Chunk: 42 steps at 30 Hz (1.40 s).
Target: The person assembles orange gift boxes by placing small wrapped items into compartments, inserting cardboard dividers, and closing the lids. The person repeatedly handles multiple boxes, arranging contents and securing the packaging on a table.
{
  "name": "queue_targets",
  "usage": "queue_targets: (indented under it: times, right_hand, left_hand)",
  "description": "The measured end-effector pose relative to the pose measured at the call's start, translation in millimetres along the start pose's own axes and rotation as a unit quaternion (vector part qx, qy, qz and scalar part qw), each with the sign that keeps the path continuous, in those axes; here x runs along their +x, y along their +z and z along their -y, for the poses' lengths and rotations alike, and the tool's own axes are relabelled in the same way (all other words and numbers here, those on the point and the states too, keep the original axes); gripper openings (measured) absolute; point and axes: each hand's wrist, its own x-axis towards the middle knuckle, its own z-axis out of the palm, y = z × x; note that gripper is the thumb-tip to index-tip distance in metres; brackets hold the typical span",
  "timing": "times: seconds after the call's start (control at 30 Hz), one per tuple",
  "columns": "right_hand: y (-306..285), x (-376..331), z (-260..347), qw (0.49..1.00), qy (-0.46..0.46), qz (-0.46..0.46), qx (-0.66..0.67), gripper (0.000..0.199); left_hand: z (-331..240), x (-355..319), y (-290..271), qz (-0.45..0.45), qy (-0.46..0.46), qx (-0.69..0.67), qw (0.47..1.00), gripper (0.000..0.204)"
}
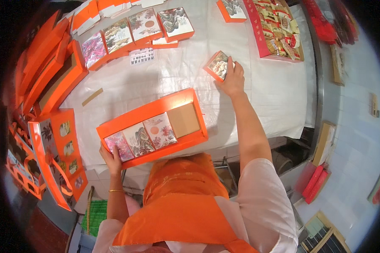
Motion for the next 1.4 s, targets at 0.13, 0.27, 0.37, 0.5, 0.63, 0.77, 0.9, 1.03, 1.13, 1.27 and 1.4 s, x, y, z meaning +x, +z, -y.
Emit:
queue_targets:
  times: [0.13, 0.27, 0.37, 0.5, 0.63, 0.77, 0.9, 1.03, 1.13, 1.27, 1.4]
  right_hand:
    - [-23.6, -0.5, 10.7, 0.995, -0.066, 0.031, 0.067, 0.106]
    - [-92.8, -40.6, 63.7, 0.956, -0.262, 0.048, 0.126, 0.092]
    - [-124.7, -66.9, 98.4, 0.888, -0.442, 0.078, 0.104, 0.088]
    - [-130.1, -92.4, 117.6, 0.891, -0.438, 0.032, 0.119, 0.077]
    - [-83.9, -139.8, 124.9, 0.801, 0.049, 0.063, 0.594, 0.068]
    - [-43.7, -180.8, 144.0, 0.742, 0.173, 0.134, 0.634, 0.069]
    - [-17.6, -189.8, 108.9, 0.785, 0.153, 0.12, 0.588, 0.061]
    - [-32.4, -186.9, 91.9, 0.868, 0.082, 0.118, 0.476, 0.062]
    - [-19.1, -184.1, 91.1, 0.852, 0.117, 0.138, 0.491, 0.066]
    - [2.4, -185.0, 110.7, 0.949, 0.006, 0.068, 0.307, 0.066]
    - [0.8, -188.0, 126.6, 0.984, -0.028, 0.002, 0.176, 0.065]
  left_hand:
    - [-69.9, 11.0, -20.4, -0.065, 0.085, 0.093, 0.99, 0.062]
    - [-147.9, 14.0, 2.9, 0.106, 0.016, -0.214, 0.971, 0.07]
    - [-218.6, 12.6, 25.9, 0.222, -0.04, -0.404, 0.886, 0.069]
    - [-247.5, 10.7, 34.0, 0.232, -0.134, -0.573, 0.774, 0.061]
    - [-239.1, 9.8, 34.5, 0.183, -0.254, -0.664, 0.679, 0.048]
    - [-222.1, -32.5, 64.3, 0.239, -0.199, -0.624, 0.717, 0.054]
    - [-178.3, -54.3, 53.8, 0.325, -0.284, -0.494, 0.755, 0.042]
    - [-101.6, -36.8, 16.0, 0.112, -0.01, -0.23, 0.967, 0.034]
    - [-61.7, -3.2, -17.6, -0.045, 0.075, -0.002, 0.996, 0.045]
    - [-4.6, 21.5, -14.5, -0.021, 0.01, -0.017, 1.0, 0.062]
    - [17.7, 17.8, 8.7, 0.021, -0.023, -0.049, 0.998, 0.066]
